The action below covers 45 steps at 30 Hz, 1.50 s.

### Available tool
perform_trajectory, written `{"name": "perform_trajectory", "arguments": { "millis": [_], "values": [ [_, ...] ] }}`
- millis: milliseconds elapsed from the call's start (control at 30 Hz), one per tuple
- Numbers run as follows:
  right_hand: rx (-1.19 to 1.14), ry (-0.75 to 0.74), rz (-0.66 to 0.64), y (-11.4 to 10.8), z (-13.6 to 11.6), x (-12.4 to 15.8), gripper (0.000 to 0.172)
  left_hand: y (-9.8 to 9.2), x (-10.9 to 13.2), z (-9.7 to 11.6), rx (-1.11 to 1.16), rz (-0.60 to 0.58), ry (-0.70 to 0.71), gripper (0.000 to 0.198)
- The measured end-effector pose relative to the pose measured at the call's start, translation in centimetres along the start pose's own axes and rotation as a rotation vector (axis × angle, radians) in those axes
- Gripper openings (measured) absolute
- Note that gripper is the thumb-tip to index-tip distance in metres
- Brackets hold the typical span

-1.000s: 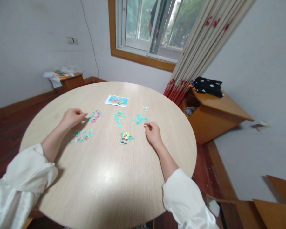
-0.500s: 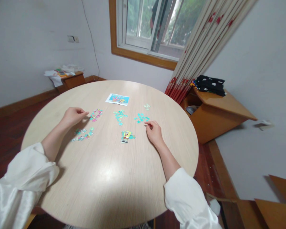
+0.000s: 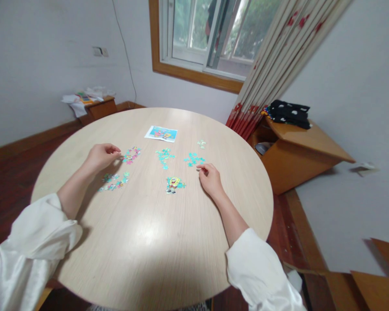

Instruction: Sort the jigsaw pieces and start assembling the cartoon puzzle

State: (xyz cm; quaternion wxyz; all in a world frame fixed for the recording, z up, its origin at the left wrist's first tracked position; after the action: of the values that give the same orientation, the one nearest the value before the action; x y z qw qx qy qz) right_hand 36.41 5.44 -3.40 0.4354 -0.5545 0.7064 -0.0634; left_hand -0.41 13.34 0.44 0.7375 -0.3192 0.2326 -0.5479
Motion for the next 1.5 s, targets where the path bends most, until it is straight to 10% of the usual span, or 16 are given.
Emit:
{"name": "perform_trajectory", "arguments": {
  "millis": [667,1067,1500],
  "values": [
    [0.059,-0.011,0.132,-0.6,2.1,-1.0,0.024,1.1,1.9,2.1,0.155,0.097,0.137,0.029],
    [0.047,-0.011,0.031,0.2,8.0,-8.1,0.035,5.8,7.5,4.8,0.156,-0.150,0.525,0.025],
    [0.133,0.055,0.044,0.8,9.4,-9.3,0.017,5.9,9.1,5.6,0.138,-0.379,0.672,0.021]
  ]
}}
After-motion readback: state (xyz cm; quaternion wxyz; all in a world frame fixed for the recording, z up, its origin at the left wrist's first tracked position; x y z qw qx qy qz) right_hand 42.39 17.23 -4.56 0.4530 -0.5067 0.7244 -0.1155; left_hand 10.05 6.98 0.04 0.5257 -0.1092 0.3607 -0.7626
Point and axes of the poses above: each hand's wrist, its own x-axis away from the middle knuckle, its own y-axis out of the palm, z = x × y, the point moved 2 cm from there along -x, towards the middle knuckle, and after that the axes turned 11 degrees about -y, right-handed, at the moved point
